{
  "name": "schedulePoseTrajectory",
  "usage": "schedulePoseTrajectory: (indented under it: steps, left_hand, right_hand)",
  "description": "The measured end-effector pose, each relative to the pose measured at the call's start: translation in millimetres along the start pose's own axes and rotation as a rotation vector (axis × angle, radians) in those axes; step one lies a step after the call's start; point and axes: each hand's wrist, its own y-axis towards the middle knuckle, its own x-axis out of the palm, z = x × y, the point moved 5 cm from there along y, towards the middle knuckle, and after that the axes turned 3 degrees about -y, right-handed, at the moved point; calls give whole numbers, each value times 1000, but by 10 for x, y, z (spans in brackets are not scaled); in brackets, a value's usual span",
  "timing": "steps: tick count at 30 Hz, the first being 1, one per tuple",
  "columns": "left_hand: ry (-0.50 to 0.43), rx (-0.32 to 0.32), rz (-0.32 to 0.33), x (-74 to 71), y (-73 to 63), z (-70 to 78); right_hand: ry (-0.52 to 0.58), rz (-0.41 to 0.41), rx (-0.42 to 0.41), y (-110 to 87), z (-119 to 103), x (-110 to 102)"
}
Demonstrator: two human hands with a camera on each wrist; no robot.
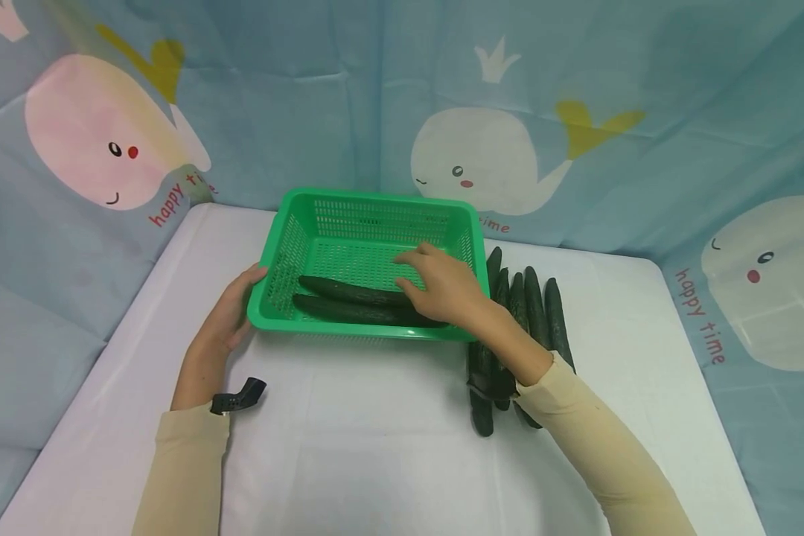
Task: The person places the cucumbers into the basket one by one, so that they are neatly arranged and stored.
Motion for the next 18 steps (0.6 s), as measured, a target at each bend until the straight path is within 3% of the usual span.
schedulePoseTrajectory:
  steps: [8,18]
  left_hand:
    - [22,-15,19,17,25,-14]
    - [-43,-5,-45,0,20,-12]
  right_hand:
    - [35,26,43,-157,127,-85]
    - [106,114,67,-360,244,-188]
